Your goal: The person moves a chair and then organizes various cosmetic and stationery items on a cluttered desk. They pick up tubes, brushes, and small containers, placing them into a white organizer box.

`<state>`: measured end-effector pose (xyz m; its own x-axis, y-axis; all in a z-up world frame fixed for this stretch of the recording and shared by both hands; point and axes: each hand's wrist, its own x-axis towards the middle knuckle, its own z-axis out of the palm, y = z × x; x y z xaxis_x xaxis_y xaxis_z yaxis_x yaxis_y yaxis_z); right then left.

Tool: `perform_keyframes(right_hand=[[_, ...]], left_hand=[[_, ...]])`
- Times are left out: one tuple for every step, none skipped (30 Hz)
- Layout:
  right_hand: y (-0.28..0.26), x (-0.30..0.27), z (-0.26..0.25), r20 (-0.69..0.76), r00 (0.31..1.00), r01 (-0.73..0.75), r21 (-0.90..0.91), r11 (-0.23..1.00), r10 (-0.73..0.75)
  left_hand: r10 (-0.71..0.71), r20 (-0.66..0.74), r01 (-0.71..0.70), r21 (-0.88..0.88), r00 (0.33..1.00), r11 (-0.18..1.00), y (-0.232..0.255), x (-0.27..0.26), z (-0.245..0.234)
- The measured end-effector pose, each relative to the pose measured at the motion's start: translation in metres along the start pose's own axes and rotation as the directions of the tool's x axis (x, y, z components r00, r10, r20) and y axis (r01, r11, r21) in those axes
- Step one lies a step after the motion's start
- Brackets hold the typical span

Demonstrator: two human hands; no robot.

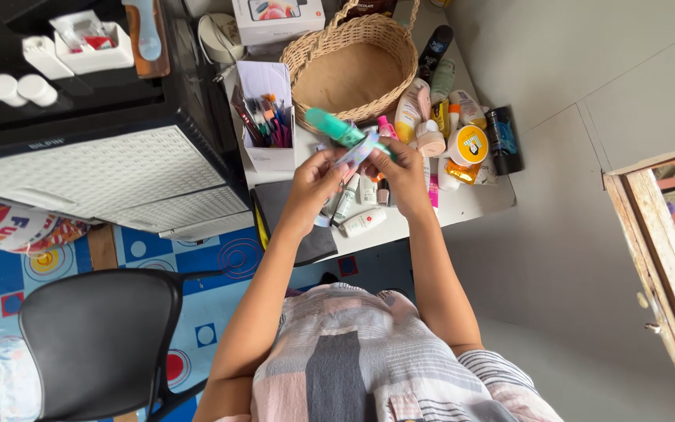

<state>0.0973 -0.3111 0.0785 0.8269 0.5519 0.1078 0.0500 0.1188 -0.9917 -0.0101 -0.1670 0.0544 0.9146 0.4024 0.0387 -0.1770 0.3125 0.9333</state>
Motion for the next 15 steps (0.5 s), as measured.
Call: perform_keyframes(right_hand=[[0.003, 0.002, 0.000, -0.007, 1.000, 0.003, 0.001, 1.000, -0.003], [0.005, 0.004, 0.000, -0.063, 0.998, -0.003, 0.065, 0.998, 0.007], [0.008, 0.006, 0.001, -0.118, 0.993, -0.005, 0.130, 0.991, 0.020], [0.005, 0.006, 0.004, -0.120, 0.993, -0.004, 0.131, 0.991, 0.019], [0.002, 0.006, 0.008, -0.140, 0.990, -0.008, 0.183, 0.983, 0.034], [0.001, 0.005, 0.011, -0.158, 0.986, -0.016, 0.234, 0.972, 0.054], [0.004, 0.003, 0.016, -0.160, 0.985, -0.018, 0.234, 0.972, 0.057], [0.007, 0.001, 0.020, -0.143, 0.987, -0.033, 0.245, 0.969, 0.070], [0.010, 0.000, 0.025, -0.126, 0.989, -0.048, 0.256, 0.965, 0.083], [0.005, -0.005, 0.037, -0.128, 0.988, -0.049, 0.255, 0.966, 0.084], [0.000, -0.010, 0.048, -0.085, 0.988, -0.101, 0.248, 0.963, 0.126], [-0.005, -0.014, 0.061, -0.039, 0.985, -0.154, 0.238, 0.959, 0.167], [0.004, -0.015, 0.067, -0.038, 0.985, -0.155, 0.238, 0.959, 0.169], [0.013, -0.017, 0.073, -0.010, 0.988, -0.147, 0.226, 0.963, 0.153], [0.022, -0.018, 0.079, 0.019, 0.990, -0.138, 0.214, 0.967, 0.137]], left_hand=[[0.000, 0.007, 0.000, 0.002, 1.000, 1.000, 0.001, -0.001, -0.004], [-0.031, 0.038, 0.030, 0.035, 0.999, 0.999, 0.002, -0.003, -0.008], [-0.064, 0.068, 0.059, 0.069, 0.996, 0.996, 0.003, -0.004, -0.013], [-0.064, 0.071, 0.059, 0.070, 0.995, 0.996, -0.001, -0.003, -0.019], [-0.079, 0.059, 0.075, 0.063, 0.995, 0.995, -0.006, -0.003, -0.026], [-0.097, 0.045, 0.095, 0.055, 0.994, 0.994, -0.011, -0.004, -0.033], [-0.101, 0.046, 0.099, 0.055, 0.994, 0.994, 0.004, -0.008, -0.031], [-0.114, 0.004, 0.115, -0.037, 0.993, 0.993, 0.020, -0.010, -0.030], [-0.132, -0.038, 0.126, -0.130, 0.991, 0.984, 0.036, -0.013, -0.028], [-0.134, -0.036, 0.128, -0.131, 0.990, 0.983, 0.035, -0.010, -0.034], [-0.112, -0.035, 0.104, -0.194, 0.993, 0.976, 0.034, -0.007, -0.039], [-0.089, -0.037, 0.077, -0.256, 0.995, 0.964, 0.033, -0.004, -0.045], [-0.090, -0.038, 0.078, -0.257, 0.995, 0.963, 0.035, -0.005, -0.048], [-0.064, -0.043, 0.051, -0.244, 0.997, 0.968, 0.037, -0.006, -0.051], [-0.037, -0.047, 0.025, -0.232, 0.998, 0.973, 0.038, -0.007, -0.054]])
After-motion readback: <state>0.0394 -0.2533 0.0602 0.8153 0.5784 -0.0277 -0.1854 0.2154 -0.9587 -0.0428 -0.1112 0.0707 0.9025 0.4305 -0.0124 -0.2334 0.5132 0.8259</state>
